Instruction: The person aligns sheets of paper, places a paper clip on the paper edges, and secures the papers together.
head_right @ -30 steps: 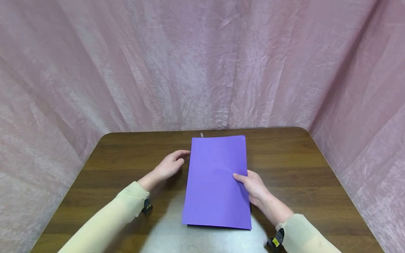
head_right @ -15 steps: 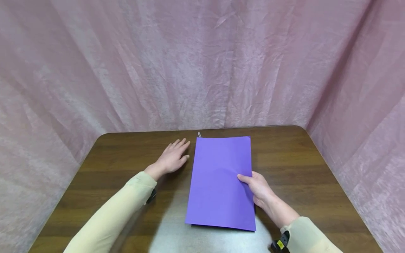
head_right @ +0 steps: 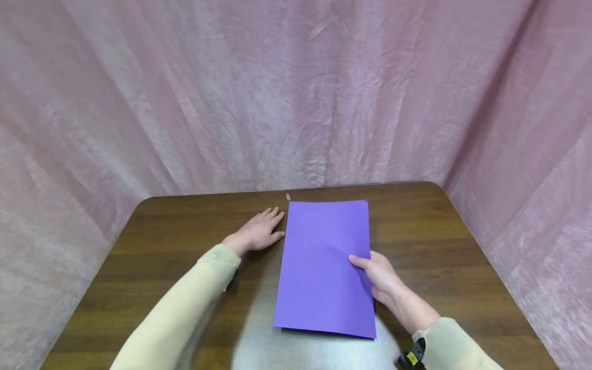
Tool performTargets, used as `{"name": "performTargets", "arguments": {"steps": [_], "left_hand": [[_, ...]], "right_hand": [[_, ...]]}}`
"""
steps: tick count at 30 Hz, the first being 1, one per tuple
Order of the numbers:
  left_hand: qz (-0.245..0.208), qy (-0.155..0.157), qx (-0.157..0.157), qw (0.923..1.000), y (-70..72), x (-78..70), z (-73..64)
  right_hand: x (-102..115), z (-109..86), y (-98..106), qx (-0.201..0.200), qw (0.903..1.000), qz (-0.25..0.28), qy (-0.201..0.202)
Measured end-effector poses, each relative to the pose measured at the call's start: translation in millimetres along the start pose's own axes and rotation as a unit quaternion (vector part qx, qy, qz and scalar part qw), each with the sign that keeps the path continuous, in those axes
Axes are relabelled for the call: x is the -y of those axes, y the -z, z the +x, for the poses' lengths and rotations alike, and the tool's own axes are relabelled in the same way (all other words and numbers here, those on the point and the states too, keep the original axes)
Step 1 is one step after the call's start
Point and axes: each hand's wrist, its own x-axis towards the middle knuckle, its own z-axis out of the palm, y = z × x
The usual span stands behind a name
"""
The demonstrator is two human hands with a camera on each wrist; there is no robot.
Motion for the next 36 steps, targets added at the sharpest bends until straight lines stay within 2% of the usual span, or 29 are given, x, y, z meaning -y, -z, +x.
{"name": "performTargets", "arguments": {"steps": [12, 18, 23, 30, 36], "left_hand": [[0.011, 0.002, 0.030, 0.9995, 7.4, -12.8, 20.6], [0.014, 0.000, 0.019, 0.9997, 9.8, -16.6, 30.4], [0.028, 0.008, 0.008, 0.9995, 4.5, -15.2, 41.3], [0.021, 0.025, 0.004, 0.9995, -2.5, -11.2, 54.7], [0.028, 0.030, 0.004, 0.9992, 3.5, -17.7, 53.2]], "right_hand": [[-0.7, -1.5, 7.6, -0.018, 0.9998, 0.000, 0.001], [-2.5, -2.2, 11.2, -0.017, 0.9998, 0.002, 0.001], [-3.8, -1.6, 11.6, -0.016, 0.9999, 0.001, 0.003], [-3.5, -2.6, 14.7, -0.025, 0.9997, 0.004, 0.004], [-3.7, -3.3, 18.1, -0.025, 0.9997, 0.001, 0.005]]}}
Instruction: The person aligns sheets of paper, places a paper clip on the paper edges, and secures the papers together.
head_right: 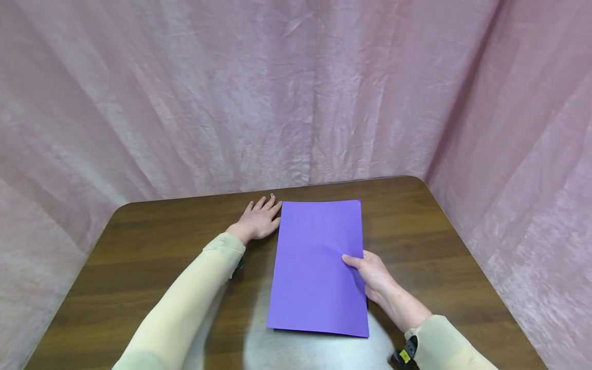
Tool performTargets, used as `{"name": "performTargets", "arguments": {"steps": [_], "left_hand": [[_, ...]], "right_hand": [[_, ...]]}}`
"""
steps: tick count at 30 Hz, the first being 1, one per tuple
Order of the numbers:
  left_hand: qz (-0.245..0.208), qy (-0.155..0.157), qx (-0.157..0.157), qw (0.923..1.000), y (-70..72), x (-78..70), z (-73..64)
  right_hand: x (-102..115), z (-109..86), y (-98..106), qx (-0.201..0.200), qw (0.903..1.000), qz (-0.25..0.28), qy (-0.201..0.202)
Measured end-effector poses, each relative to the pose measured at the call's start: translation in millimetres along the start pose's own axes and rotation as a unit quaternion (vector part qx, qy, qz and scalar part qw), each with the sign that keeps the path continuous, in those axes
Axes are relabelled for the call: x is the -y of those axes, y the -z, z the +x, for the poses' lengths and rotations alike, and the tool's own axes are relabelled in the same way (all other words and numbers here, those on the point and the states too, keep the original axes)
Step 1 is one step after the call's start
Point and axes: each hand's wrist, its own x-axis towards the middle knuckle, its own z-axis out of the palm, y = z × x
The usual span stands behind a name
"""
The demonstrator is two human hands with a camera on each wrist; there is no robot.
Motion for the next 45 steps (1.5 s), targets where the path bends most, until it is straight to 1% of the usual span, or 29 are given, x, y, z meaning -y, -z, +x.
{"name": "performTargets", "arguments": {"steps": [5, 10, 11, 14, 17, 20, 25, 30, 39, 45], "left_hand": [[-0.001, -0.003, -0.005, 1.0000, 6.9, -2.7, -4.8], [-0.014, 0.001, -0.002, 0.9999, 8.4, -3.1, -1.9], [-0.016, 0.001, -0.002, 0.9999, 6.9, -1.9, 0.3], [-0.005, 0.008, 0.000, 1.0000, 7.9, -2.7, 0.6], [0.006, 0.011, -0.005, 0.9999, 8.8, -3.3, -0.5], [0.016, 0.013, -0.006, 0.9998, 13.7, -5.0, -5.4], [0.032, 0.005, -0.008, 0.9994, 15.1, -1.7, -12.3], [0.031, -0.007, -0.008, 0.9995, 12.6, 6.0, -21.8], [0.025, -0.019, -0.015, 0.9994, 9.9, 21.0, -41.8], [0.025, -0.019, -0.013, 0.9994, 7.8, 35.0, -56.6]], "right_hand": [[-1.2, 1.4, -1.9, -0.003, 1.0000, 0.000, 0.000], [-1.3, 1.1, -1.4, -0.005, 1.0000, 0.001, 0.000], [-1.2, 0.9, -1.1, -0.003, 1.0000, 0.001, 0.001], [-1.1, 0.8, -0.3, 0.000, 1.0000, 0.000, 0.001], [-0.9, 0.9, -0.3, 0.002, 1.0000, 0.001, 0.001], [-0.4, 1.1, -0.9, 0.005, 1.0000, -0.001, 0.002], [-0.9, 1.2, -1.5, -0.001, 1.0000, -0.006, 0.001], [-2.4, 1.1, -2.2, -0.002, 1.0000, -0.007, 0.000], [-1.4, 0.0, -1.5, 0.009, 0.9999, -0.005, 0.000], [-0.6, -0.2, -3.6, 0.009, 1.0000, -0.003, -0.001]]}}
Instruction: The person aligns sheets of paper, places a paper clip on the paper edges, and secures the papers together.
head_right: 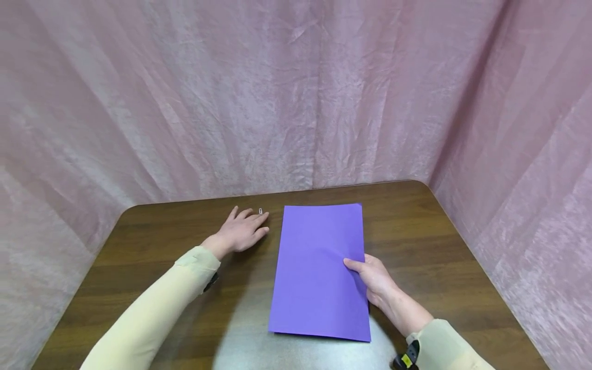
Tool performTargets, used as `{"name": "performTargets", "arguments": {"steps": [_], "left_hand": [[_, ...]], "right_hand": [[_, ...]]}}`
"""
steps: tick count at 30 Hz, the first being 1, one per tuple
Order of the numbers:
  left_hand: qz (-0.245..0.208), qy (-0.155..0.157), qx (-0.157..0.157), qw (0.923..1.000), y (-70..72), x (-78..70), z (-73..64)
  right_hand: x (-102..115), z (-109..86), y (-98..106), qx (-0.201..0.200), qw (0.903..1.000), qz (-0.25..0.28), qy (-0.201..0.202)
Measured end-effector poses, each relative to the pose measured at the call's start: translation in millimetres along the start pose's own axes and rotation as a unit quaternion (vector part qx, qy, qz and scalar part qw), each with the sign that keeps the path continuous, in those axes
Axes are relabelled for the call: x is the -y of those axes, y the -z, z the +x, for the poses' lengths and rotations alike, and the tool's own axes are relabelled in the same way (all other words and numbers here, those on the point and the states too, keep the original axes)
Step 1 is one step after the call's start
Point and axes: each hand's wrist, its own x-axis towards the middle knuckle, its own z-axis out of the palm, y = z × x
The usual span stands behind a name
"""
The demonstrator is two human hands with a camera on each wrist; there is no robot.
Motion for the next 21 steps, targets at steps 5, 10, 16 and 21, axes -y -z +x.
{"name": "performTargets", "arguments": {"steps": [5, 10, 16, 21], "left_hand": [[-0.001, 0.001, -0.007, 1.0000, -4.7, 14.1, -16.5], [-0.009, -0.003, -0.021, 0.9997, -8.2, 27.6, -37.6], [-0.026, -0.008, -0.038, 0.9989, -13.5, 43.3, -67.4], [-0.030, -0.014, -0.048, 0.9983, -20.2, 53.0, -91.9]], "right_hand": [[0.5, -0.4, -2.8, 0.002, 1.0000, 0.001, -0.001], [0.6, 0.0, -5.3, 0.007, 1.0000, 0.002, -0.002], [1.5, 1.2, -8.7, 0.008, 1.0000, -0.003, -0.004], [3.9, 1.8, -13.8, 0.009, 0.9998, -0.015, -0.006]]}}
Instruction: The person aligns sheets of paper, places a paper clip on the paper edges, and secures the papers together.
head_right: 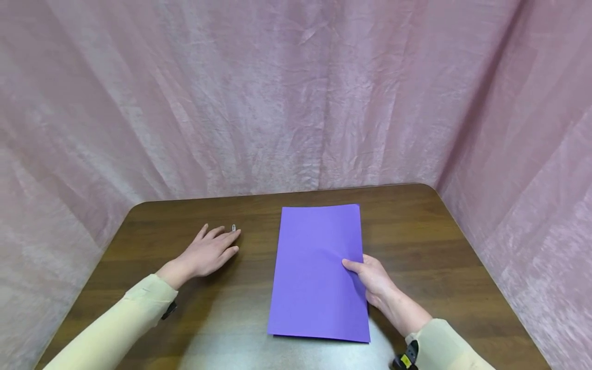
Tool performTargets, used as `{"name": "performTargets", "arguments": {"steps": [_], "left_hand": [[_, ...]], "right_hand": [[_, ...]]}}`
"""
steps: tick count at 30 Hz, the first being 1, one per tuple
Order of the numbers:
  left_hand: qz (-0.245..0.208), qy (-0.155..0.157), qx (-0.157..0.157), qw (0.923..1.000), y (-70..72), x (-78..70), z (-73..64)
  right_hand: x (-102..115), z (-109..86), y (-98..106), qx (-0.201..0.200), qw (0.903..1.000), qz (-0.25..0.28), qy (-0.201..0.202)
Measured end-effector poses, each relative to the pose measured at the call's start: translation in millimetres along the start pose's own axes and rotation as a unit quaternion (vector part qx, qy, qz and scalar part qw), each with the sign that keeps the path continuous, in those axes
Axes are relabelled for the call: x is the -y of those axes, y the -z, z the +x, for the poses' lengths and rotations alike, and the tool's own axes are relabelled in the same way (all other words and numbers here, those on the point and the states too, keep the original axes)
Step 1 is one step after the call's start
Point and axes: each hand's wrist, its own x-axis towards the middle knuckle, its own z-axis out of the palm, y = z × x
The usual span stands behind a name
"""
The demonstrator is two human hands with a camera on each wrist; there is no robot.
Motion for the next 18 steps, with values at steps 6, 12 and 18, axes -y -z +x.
{"name": "performTargets", "arguments": {"steps": [6, 12, 18], "left_hand": [[-0.006, -0.001, -0.016, 0.9999, -3.6, 6.5, -26.7], [-0.005, 0.003, -0.025, 0.9997, -6.7, 9.7, -48.6], [-0.007, 0.003, -0.034, 0.9994, -8.8, 8.5, -64.9]], "right_hand": [[4.3, 2.9, -10.7, 0.006, 0.9998, -0.018, 0.001], [9.3, 9.4, -26.0, 0.017, 0.9994, -0.030, 0.006], [12.7, 16.1, -41.3, 0.024, 0.9992, -0.030, 0.008]]}}
